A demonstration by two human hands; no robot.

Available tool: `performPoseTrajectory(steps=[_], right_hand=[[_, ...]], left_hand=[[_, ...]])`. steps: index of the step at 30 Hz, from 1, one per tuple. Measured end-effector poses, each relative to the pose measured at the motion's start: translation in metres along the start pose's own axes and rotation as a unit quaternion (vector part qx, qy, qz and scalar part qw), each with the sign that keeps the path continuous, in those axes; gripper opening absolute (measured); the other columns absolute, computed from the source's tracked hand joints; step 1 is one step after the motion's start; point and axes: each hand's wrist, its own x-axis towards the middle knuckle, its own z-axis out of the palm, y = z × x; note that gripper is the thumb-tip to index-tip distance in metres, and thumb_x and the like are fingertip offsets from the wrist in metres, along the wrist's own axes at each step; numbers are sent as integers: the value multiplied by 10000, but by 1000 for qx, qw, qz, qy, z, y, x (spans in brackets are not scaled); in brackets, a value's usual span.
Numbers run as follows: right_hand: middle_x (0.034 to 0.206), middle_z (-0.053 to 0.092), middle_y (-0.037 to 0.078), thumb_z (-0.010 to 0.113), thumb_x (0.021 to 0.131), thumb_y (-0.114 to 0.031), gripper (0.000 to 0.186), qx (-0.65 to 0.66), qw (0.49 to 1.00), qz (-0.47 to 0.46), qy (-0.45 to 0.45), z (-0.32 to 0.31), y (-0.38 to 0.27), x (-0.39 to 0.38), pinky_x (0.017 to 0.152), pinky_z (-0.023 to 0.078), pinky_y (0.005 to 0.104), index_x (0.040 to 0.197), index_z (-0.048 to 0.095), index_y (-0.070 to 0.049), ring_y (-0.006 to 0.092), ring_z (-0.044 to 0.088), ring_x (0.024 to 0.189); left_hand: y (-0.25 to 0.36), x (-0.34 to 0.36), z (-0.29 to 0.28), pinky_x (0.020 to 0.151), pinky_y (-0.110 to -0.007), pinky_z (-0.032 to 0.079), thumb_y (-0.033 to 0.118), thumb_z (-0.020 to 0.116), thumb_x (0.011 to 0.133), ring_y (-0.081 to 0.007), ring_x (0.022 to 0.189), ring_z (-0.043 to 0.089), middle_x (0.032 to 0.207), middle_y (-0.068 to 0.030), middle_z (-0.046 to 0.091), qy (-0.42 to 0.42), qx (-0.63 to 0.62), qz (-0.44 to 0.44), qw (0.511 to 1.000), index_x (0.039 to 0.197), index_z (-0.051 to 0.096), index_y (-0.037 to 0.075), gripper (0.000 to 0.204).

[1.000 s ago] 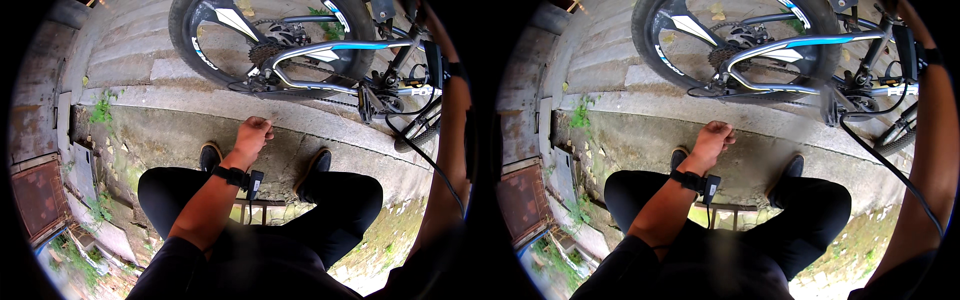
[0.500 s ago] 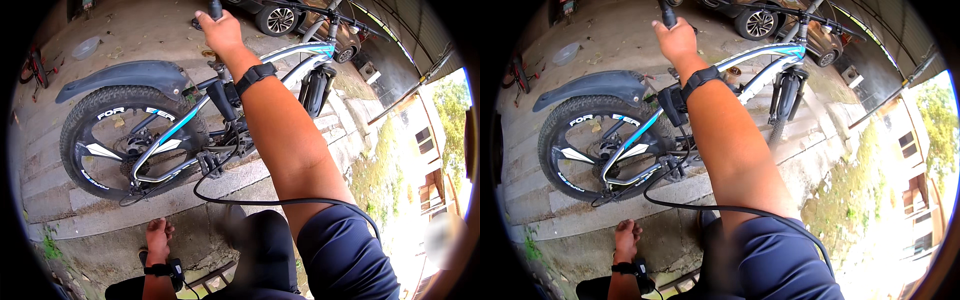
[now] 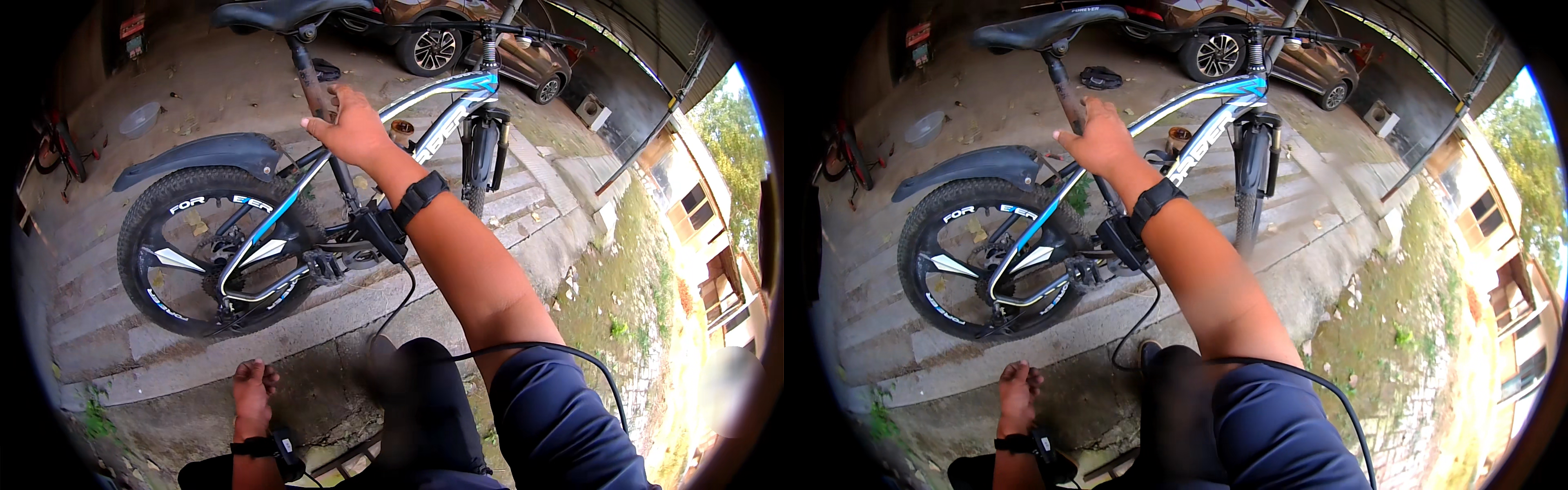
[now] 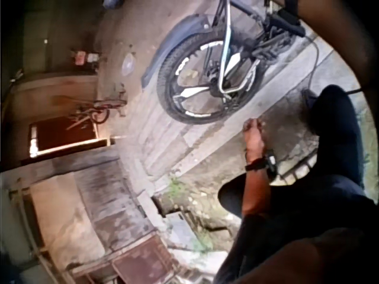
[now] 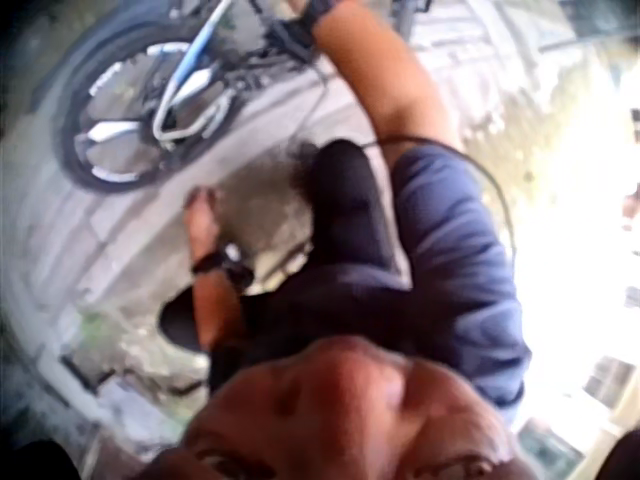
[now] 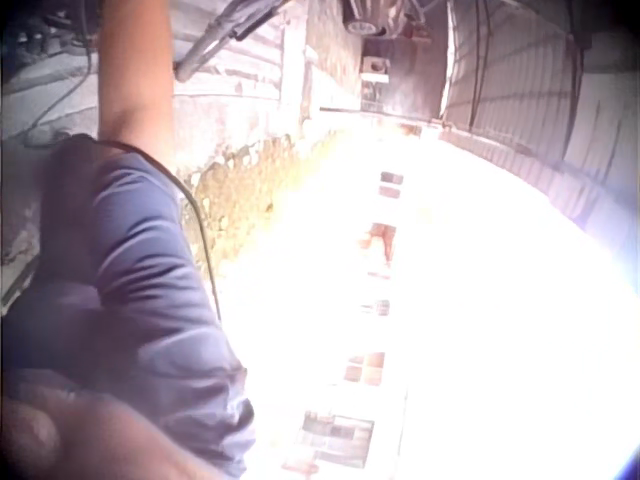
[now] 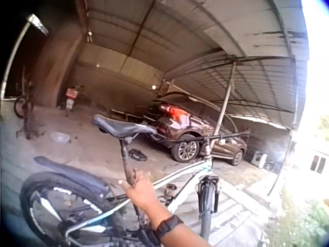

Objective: The person moves a bicycle from a garage to an outdoor area, places a small stool under it, and then adjusts the rear derailleur and gear cables. They test the gear shifting by rotating the pedals and manipulating the handlebar shifter.

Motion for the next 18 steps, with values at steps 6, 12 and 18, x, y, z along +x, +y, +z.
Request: performPoseTrajectory(steps=[6,12,18], right_hand=[[1225,642,241,779,840,-376,764,1,998,-9,-57,-58,-11,-48,960,516,411,1408,456,21,364,645,1124],[1199,649,237,779,832,-345,733,-8,996,-5,-90,-106,-7,-91,935,521,414,1390,474,20,360,651,1102],[1162,675,211,773,843,-324,676,20,987,35,-155,-106,7,-100,899,532,399,1382,506,-19,320,676,1053]], left_hand=[[49,-40,-3,532,-246,445,269,646,991,-113,667,649,821,-17,666,-26,16,65,997,961,581,112,172],[101,-81,-8,564,-240,447,276,636,996,-117,690,648,839,-27,664,-39,87,145,985,955,589,95,192],[96,-90,-16,588,-240,446,266,616,1006,-114,705,641,854,-17,663,-59,122,159,978,995,602,100,167]])
